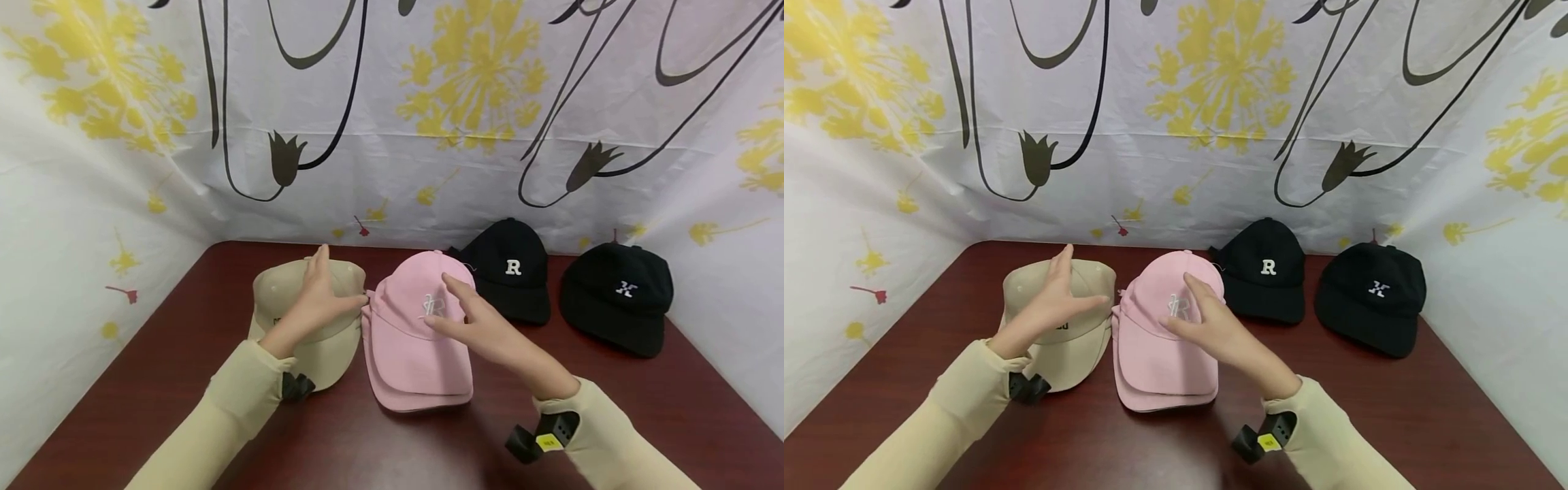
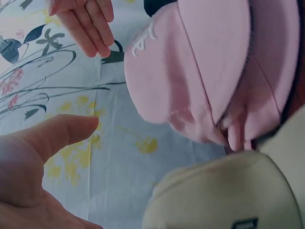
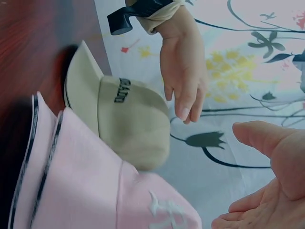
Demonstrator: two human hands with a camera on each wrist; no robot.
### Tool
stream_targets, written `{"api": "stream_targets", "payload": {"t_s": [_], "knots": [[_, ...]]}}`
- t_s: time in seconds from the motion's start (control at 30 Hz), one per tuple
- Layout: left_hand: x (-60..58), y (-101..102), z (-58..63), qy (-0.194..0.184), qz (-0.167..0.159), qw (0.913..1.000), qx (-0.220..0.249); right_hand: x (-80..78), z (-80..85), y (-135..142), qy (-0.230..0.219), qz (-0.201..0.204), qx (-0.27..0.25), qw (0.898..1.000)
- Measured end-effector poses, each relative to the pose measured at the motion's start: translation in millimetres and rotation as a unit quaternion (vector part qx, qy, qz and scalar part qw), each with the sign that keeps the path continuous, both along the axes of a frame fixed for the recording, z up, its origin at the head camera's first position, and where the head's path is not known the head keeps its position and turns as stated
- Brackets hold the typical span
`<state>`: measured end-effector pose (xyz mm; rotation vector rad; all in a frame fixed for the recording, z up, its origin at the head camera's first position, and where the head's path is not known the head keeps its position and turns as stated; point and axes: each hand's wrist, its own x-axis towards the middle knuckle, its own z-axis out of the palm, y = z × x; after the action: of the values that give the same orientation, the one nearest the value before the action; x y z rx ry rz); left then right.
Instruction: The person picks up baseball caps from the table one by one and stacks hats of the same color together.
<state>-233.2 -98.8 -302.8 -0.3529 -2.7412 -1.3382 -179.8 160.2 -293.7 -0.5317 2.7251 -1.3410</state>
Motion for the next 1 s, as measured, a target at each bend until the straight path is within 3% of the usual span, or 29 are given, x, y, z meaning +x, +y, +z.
{"api": "stream_targets", "payload": {"t_s": [0.37, 0.53, 1.0], "knots": [[-3.6, 33.4, 6.7, -0.036, -0.038, 0.9985, 0.017, 2.7, 3.1, 31.3, 0.01, -0.031, 0.019, 0.999], [-5.9, 46.9, 11.7, -0.026, -0.059, 0.9979, -0.001, 2.7, 4.7, 44.1, -0.007, -0.055, 0.028, 0.998], [-8.6, 83.8, 17.2, -0.011, -0.114, 0.9934, 0.013, 7.8, 1.9, 86.6, -0.018, -0.087, 0.048, 0.995]]}}
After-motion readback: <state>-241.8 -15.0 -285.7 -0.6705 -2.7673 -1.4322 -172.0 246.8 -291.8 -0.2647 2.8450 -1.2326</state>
